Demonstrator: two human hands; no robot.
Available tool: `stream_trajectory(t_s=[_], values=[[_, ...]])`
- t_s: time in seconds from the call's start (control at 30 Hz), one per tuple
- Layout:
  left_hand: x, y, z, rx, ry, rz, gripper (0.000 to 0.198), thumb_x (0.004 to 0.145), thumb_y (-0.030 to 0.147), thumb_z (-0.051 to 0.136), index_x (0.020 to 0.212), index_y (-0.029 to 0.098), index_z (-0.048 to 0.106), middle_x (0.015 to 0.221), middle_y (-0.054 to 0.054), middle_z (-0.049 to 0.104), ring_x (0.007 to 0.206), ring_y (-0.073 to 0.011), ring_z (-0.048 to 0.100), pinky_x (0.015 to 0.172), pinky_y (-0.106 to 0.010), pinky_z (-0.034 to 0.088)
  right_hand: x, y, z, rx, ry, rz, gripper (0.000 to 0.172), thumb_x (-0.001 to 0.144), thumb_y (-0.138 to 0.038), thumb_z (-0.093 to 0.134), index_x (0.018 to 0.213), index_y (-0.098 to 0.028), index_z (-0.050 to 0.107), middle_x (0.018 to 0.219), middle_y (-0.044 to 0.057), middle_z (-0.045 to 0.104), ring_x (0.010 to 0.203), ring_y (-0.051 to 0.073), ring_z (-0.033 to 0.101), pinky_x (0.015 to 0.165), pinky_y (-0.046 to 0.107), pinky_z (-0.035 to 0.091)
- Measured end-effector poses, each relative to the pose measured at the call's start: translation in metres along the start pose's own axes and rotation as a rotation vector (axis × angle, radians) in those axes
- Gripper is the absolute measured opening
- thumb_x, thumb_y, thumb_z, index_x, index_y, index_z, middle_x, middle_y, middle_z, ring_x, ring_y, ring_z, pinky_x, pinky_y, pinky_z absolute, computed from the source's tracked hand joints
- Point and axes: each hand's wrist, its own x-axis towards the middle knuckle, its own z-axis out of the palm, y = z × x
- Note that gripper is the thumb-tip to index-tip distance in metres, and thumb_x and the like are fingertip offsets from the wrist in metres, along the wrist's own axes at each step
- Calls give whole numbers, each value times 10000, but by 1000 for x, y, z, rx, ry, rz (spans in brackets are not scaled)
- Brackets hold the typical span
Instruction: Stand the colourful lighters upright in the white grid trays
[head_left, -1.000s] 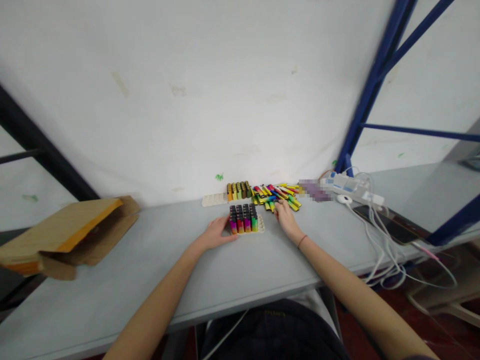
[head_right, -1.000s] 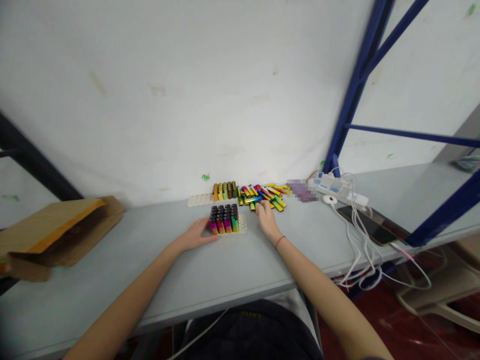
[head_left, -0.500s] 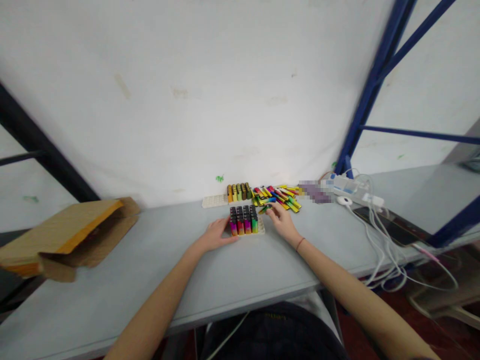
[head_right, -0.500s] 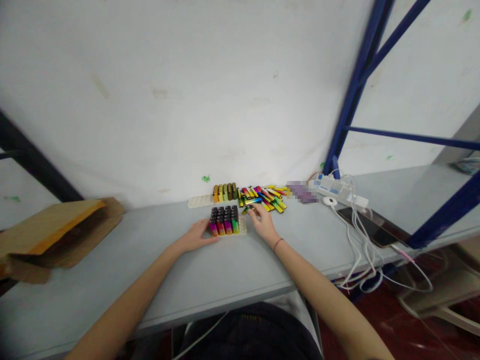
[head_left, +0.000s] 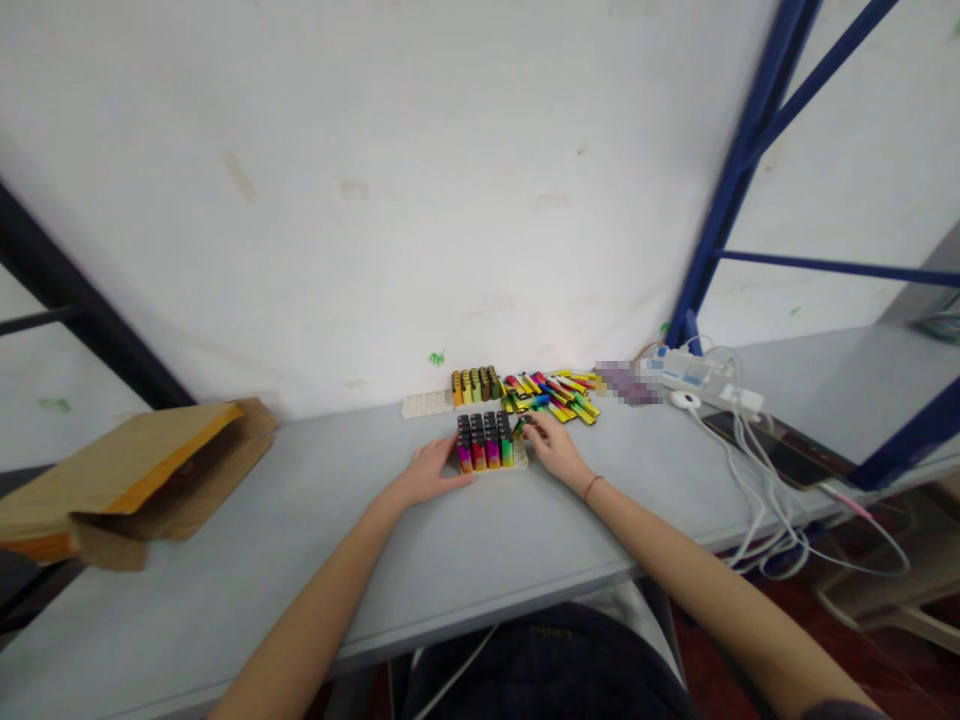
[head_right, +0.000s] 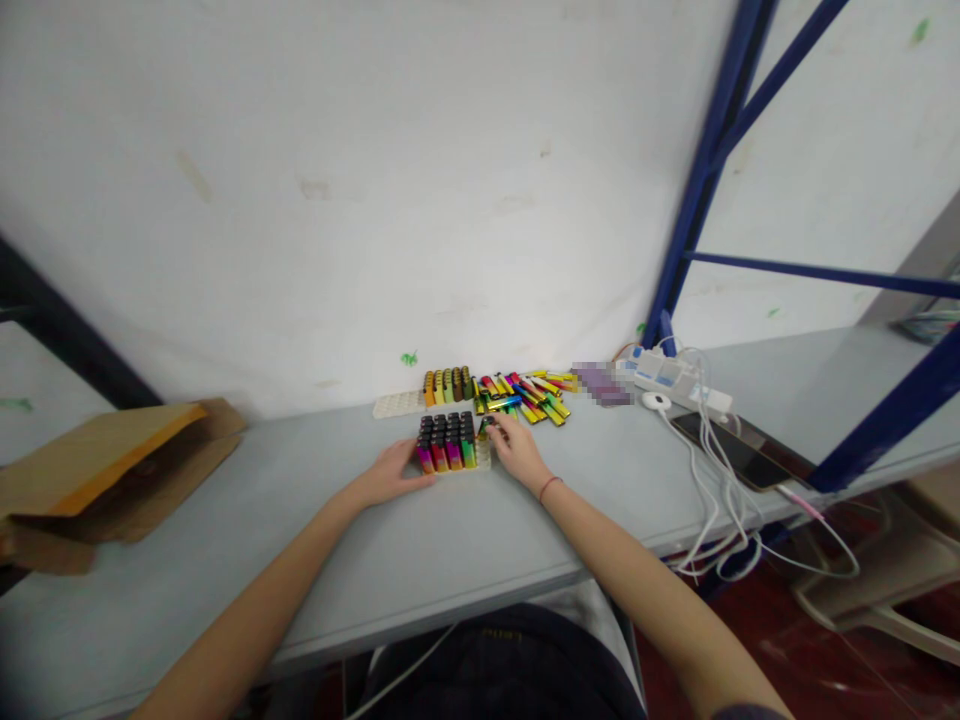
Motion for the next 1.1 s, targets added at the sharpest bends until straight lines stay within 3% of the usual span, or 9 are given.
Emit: stream_trajectory(t_s=[0.27,0.37,0.47,0.53,0.6,0.7,0.77,0.9,1.1], values=[[-1,4,-3,-14,10,-7,748,778,581,590,1354,132,429,1265,-159,557,1133,-337,517,975,-464,381,9,-6,0,-185,-54,-30,331,906,-271,437,1215,-207,537,930,63,655,726,167,585,732,308,481],[0,2,-2,-10,11,-2,739,777,564,598,1352,133,431,1280,-158,550,1153,-335,511,991,-457,373,12,-8,-1,-216,-120,-136,333,897,-247,446,1210,-213,554,971,69,661,805,181,601,797,327,480],[0,1,-1,-17,11,14,734,775,556,606,1352,138,431,1300,-157,540,1171,-332,502,1006,-455,362,22,-2,-19,-261,-46,-195,350,897,-223,419,1212,-195,567,1101,99,646,965,204,597,900,357,454],[0,0,-1,-27,12,20,735,775,561,605,1354,144,428,1302,-155,539,1164,-332,504,1000,-460,365,35,10,-42,-369,90,-126,353,885,-179,380,1156,-156,606,1098,120,654,1010,221,589,931,367,438],[0,0,0,-31,15,15,748,774,576,600,1361,148,422,1284,-151,551,1145,-334,514,988,-467,372,49,28,-70,-554,160,39,390,842,-98,348,1098,-113,641,1065,146,665,1007,234,591,932,364,433],[-1,1,0,-34,17,10,781,775,596,590,1382,143,398,1282,-157,548,1148,-341,508,991,-476,364,62,59,-106,-834,34,246,480,775,-56,415,1225,-64,582,1195,178,619,1111,254,553,968,354,410],[-1,2,-1,-38,14,16,784,777,597,587,1384,138,396,1292,-162,541,1162,-344,500,1000,-476,356,63,75,-120,-950,-136,254,531,759,-49,453,1278,-103,552,1281,145,578,1217,244,480,991,335,397],[-1,2,-1,-52,23,25,745,773,577,600,1354,142,432,1283,-159,550,1154,-336,510,998,-466,361,52,85,-126,-1093,-301,227,459,796,-38,413,1197,-119,622,1315,122,559,1279,238,421,996,326,389],[-1,1,-1,-35,12,21,743,779,570,597,1359,139,424,1283,-161,548,1155,-332,507,992,-458,361,35,60,-124,-1204,-224,366,345,888,-177,391,961,-43,700,992,225,666,942,268,640,797,328,467]])
